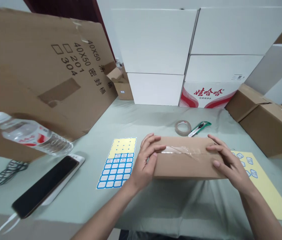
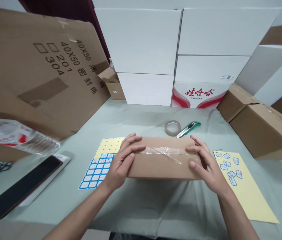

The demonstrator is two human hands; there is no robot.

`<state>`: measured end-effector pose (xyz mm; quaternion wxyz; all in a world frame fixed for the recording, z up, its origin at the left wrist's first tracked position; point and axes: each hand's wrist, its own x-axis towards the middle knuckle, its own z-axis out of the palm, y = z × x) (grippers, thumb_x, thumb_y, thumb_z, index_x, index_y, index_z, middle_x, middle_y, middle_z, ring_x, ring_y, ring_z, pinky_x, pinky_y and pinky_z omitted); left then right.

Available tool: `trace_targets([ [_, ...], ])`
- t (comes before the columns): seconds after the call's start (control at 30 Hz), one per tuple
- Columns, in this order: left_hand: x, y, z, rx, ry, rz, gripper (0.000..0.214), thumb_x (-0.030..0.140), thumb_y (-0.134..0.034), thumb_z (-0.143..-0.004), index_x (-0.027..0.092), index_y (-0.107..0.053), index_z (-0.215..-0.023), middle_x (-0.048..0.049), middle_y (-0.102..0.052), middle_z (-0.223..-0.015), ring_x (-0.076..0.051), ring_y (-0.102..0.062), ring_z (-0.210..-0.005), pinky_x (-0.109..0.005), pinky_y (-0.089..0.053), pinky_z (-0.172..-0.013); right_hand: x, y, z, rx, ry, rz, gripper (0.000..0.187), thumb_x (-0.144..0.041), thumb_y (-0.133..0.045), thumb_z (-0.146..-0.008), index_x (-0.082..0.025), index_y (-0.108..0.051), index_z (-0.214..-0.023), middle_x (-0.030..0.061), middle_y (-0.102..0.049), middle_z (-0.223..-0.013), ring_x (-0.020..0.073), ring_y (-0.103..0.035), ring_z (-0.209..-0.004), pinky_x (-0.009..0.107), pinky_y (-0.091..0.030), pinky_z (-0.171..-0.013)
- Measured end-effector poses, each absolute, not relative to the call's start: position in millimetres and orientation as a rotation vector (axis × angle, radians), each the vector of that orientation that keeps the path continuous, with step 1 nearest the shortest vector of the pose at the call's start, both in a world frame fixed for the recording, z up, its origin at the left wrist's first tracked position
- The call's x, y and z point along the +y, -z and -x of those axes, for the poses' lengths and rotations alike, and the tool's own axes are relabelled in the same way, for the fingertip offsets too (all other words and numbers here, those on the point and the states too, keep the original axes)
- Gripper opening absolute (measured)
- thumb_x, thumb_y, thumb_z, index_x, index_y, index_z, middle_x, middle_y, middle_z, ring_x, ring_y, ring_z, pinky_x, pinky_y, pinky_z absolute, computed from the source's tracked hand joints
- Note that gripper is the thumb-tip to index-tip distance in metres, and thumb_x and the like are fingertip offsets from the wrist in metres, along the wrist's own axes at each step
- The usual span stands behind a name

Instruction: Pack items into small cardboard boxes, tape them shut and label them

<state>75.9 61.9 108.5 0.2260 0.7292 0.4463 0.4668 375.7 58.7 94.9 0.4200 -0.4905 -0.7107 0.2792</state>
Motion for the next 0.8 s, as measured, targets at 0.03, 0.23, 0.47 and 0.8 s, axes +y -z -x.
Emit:
trace_targets([
  [0.03,58.4,-107.6,-78.0,1.237,-1.300,-1.988,0.032,0.019,-0.039,-0.093,0.019,-0.069,-0.104,-0.0121,-0.059,-0.131,-0.030,-0.041,-0.139,-0.062,-0.038,-0.111,54.5,-92.6,-373.0,-1.724,-0.708,1.256,0.031,-0.052,-0.059,-0.087,-0.029,-0.064,-0.106,0.0057,-0.039,-0.154,0.0349,-0.039,-0.139,0.049,-0.038,-0.108],
  [0.23,44.2,-119.8,-73.2,1.265,-1.142,-2.029,0.031,0.014,-0.039,-0.091,0.019,-0.067,-0.102,-0.0132,-0.059,-0.131,-0.031,-0.042,-0.138,-0.062,-0.044,-0.106,18.5,-85.2,-363.4,-1.538,-0.705,1.423,0.026,-0.048,-0.055,-0.089,-0.032,-0.066,-0.107,0.0018,-0.037,-0.156,0.0357,-0.036,-0.141,0.053,-0.036,-0.110],
  [0.47,44.4,-161.0,-84.0,1.238,-0.662,-2.607,0.028,0.006,-0.040,-0.085,0.016,-0.059,-0.104,-0.0116,-0.065,-0.118,-0.032,-0.054,-0.124,-0.074,-0.028,-0.110,94.2,-96.7,-398.2,-1.697,-0.528,1.431,0.028,-0.045,-0.052,-0.092,-0.026,-0.065,-0.109,0.0078,-0.064,-0.128,0.0285,-0.059,-0.121,0.044,-0.050,-0.095],
  [0.8,37.1,-145.2,-104.2,1.128,-0.771,-2.718,0.046,0.000,-0.041,-0.074,0.008,-0.053,-0.118,-0.0184,-0.062,-0.127,-0.030,-0.057,-0.125,-0.046,-0.055,-0.102,222.1,-41.2,-333.6,-2.251,-0.385,1.461,0.027,-0.038,-0.062,-0.091,-0.016,-0.064,-0.108,0.0088,-0.064,-0.118,0.0232,-0.058,-0.113,0.049,-0.044,-0.101],
])
